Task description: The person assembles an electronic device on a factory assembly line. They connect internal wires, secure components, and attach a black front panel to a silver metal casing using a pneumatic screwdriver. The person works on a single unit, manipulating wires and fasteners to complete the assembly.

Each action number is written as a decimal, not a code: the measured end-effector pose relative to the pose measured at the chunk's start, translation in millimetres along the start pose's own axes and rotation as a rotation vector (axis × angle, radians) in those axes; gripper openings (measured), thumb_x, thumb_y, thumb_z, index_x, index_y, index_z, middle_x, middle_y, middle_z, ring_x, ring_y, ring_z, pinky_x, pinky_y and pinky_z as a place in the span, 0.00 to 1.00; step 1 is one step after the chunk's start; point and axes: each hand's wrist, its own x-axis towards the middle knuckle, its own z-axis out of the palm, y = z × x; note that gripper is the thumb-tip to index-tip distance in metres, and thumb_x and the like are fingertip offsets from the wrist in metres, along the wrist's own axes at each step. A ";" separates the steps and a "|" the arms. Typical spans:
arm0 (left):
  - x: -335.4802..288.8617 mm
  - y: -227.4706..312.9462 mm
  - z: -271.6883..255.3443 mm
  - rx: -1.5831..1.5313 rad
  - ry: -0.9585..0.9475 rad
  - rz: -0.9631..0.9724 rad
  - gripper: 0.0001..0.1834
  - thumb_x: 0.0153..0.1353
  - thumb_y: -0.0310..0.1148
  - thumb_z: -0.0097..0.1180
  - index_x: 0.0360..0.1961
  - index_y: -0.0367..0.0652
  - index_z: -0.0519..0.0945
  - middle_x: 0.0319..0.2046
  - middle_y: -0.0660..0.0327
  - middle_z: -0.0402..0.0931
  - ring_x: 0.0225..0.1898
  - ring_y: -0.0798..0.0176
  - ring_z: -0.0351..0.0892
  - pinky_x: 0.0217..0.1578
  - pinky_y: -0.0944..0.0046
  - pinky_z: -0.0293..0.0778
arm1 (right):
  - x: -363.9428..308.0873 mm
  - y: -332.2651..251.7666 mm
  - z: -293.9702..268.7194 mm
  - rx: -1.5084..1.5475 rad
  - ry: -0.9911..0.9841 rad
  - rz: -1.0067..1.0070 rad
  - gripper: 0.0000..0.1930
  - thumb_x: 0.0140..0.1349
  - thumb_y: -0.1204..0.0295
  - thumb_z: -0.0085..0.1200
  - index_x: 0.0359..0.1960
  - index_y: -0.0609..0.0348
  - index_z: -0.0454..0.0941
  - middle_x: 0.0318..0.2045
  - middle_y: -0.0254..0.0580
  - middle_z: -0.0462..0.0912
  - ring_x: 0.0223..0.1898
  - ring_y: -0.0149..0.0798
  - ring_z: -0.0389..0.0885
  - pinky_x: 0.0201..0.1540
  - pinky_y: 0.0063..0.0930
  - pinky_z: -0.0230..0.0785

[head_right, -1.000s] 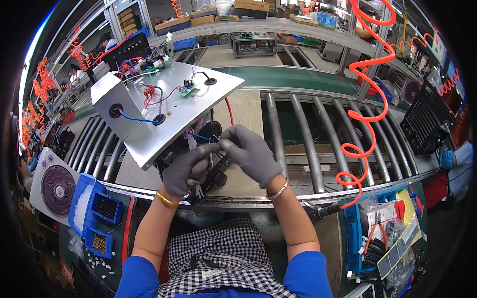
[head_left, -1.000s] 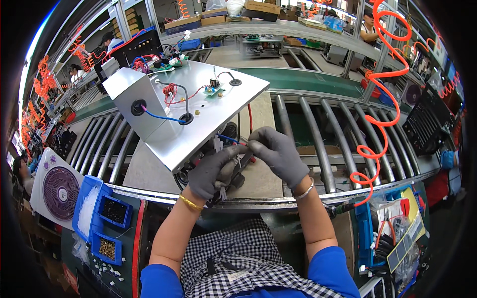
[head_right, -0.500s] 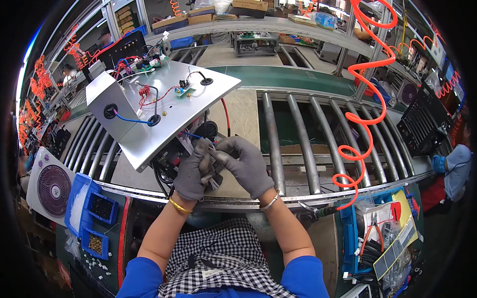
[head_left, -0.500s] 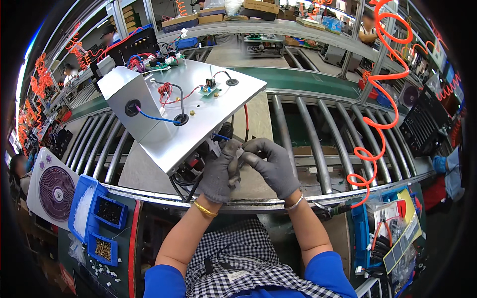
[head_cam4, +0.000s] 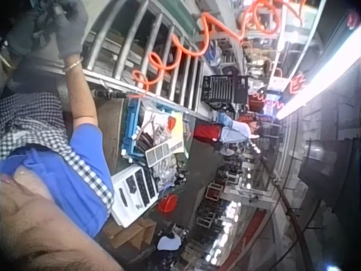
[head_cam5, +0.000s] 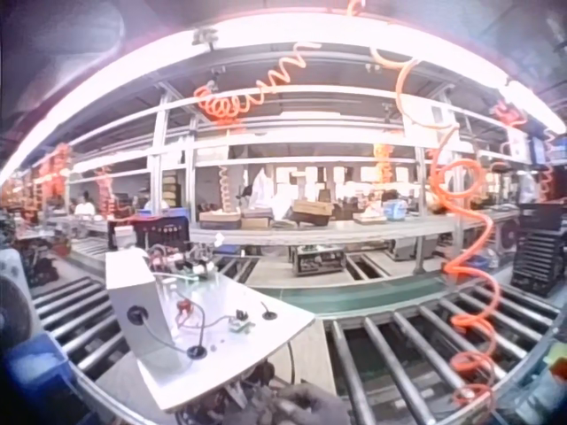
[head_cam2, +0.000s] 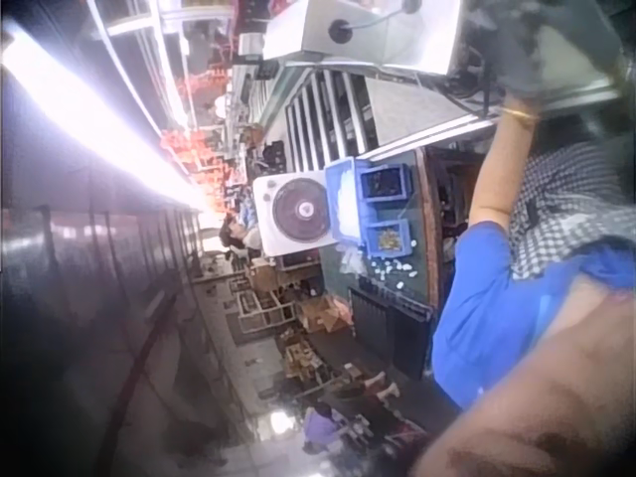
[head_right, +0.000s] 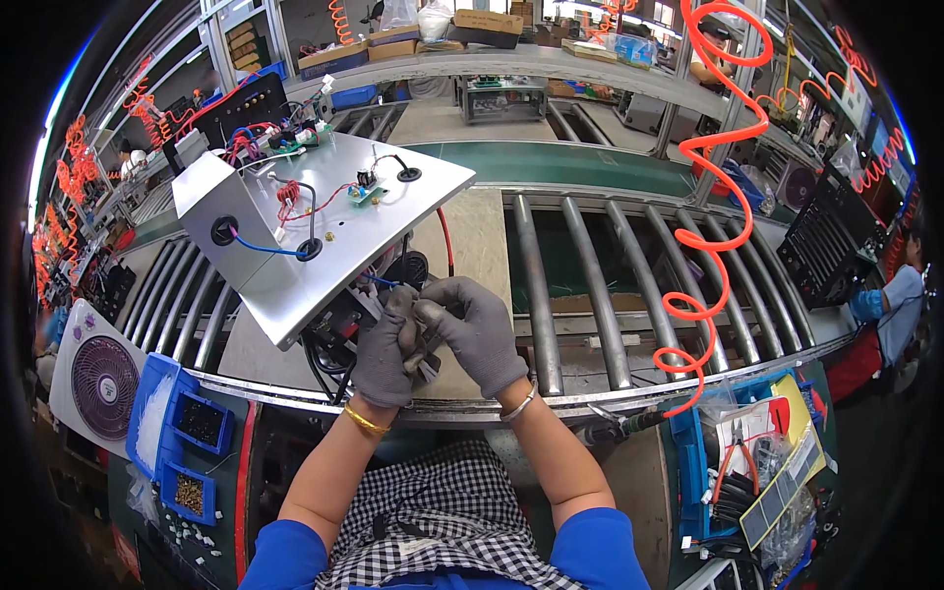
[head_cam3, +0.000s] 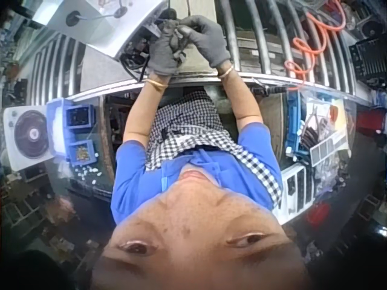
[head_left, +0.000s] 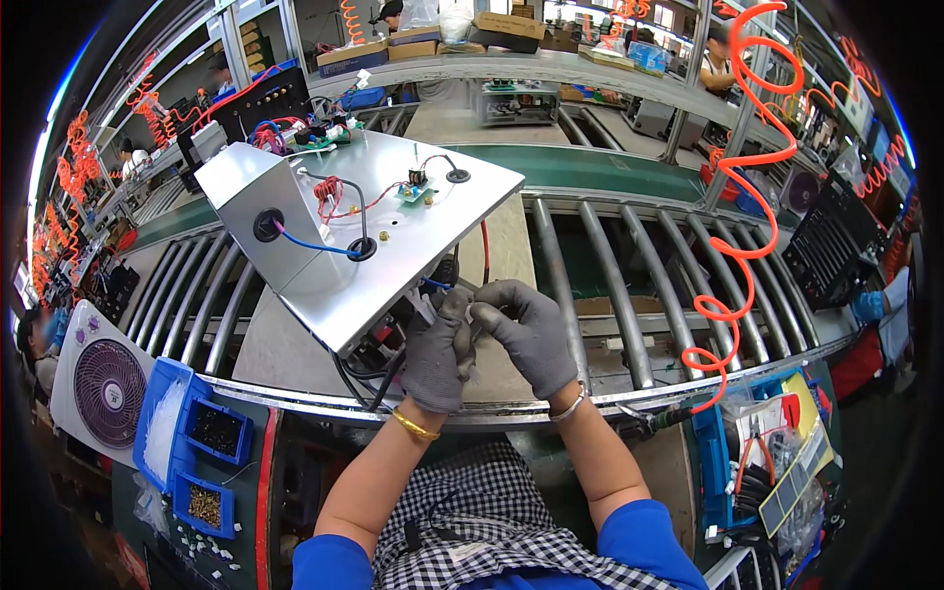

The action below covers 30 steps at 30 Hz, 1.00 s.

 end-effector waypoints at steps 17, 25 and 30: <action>-18.4 16.3 8.3 0.276 -0.029 0.066 0.14 0.67 0.46 0.57 0.34 0.47 0.77 0.13 0.73 0.64 0.08 0.78 0.55 0.09 0.72 0.51 | 6.5 -2.3 -5.8 -0.415 0.028 -0.364 0.08 0.58 0.77 0.61 0.38 0.63 0.79 0.38 0.40 0.81 0.37 0.32 0.79 0.38 0.24 0.73; 12.6 4.6 -1.1 -0.006 -0.014 -0.039 0.13 0.71 0.44 0.51 0.38 0.47 0.77 0.18 0.72 0.69 0.12 0.78 0.61 0.09 0.76 0.53 | 1.1 -22.9 3.8 -0.545 0.036 -0.582 0.10 0.52 0.79 0.62 0.36 0.58 0.78 0.38 0.43 0.81 0.43 0.47 0.80 0.44 0.36 0.74; 1.6 24.1 9.4 -0.277 -0.288 -0.250 0.10 0.72 0.42 0.48 0.41 0.49 0.76 0.20 0.74 0.68 0.13 0.79 0.58 0.10 0.78 0.53 | 1.4 -15.0 4.2 -0.080 0.009 -0.307 0.08 0.62 0.76 0.57 0.42 0.62 0.75 0.39 0.39 0.82 0.39 0.36 0.81 0.43 0.29 0.75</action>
